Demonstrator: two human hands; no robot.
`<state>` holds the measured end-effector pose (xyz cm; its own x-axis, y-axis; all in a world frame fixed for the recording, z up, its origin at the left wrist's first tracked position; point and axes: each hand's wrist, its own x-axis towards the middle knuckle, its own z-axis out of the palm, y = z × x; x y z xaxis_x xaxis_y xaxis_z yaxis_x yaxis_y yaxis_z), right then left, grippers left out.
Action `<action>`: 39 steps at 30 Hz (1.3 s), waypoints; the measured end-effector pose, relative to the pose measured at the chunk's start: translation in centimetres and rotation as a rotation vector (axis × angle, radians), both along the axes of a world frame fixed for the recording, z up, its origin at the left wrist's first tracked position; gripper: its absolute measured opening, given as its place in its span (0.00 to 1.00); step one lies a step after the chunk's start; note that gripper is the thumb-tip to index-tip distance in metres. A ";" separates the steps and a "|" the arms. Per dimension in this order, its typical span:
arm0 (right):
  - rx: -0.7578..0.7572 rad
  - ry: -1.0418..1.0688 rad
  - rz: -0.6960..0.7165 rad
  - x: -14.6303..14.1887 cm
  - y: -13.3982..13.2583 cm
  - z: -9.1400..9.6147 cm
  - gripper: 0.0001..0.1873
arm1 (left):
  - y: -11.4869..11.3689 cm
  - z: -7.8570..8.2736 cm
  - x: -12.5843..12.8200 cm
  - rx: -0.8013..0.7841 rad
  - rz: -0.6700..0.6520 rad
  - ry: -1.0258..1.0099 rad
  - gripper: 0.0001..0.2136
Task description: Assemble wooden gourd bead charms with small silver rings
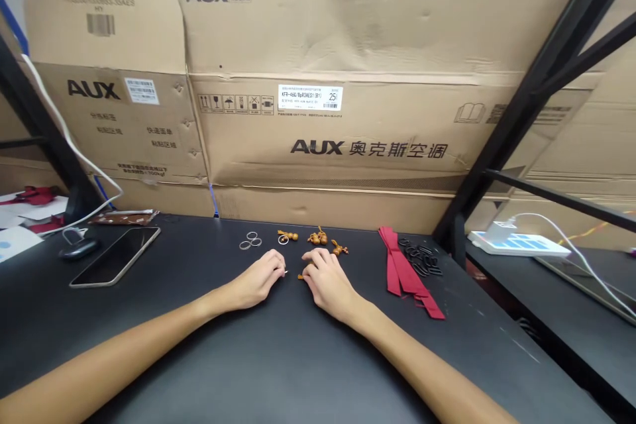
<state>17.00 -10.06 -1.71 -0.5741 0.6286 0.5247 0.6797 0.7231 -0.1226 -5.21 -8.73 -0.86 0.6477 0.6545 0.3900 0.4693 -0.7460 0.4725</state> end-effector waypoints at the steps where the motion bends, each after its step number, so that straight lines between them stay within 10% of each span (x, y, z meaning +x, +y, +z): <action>1: -0.003 0.004 0.002 0.0 0.0 0.0 0.11 | 0.1 0.0 0.0 -0.014 0.003 -0.009 0.11; 39: -0.290 0.314 0.045 -1.2 -0.4 -0.2 0.14 | -0.9 0.9 0.6 -0.122 -0.065 -0.017 0.13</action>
<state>15.81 -10.44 -1.91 -0.4447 0.7540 0.4834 0.5460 0.6561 -0.5210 -4.62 -9.67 0.06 0.6841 0.6546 0.3218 0.4129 -0.7112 0.5690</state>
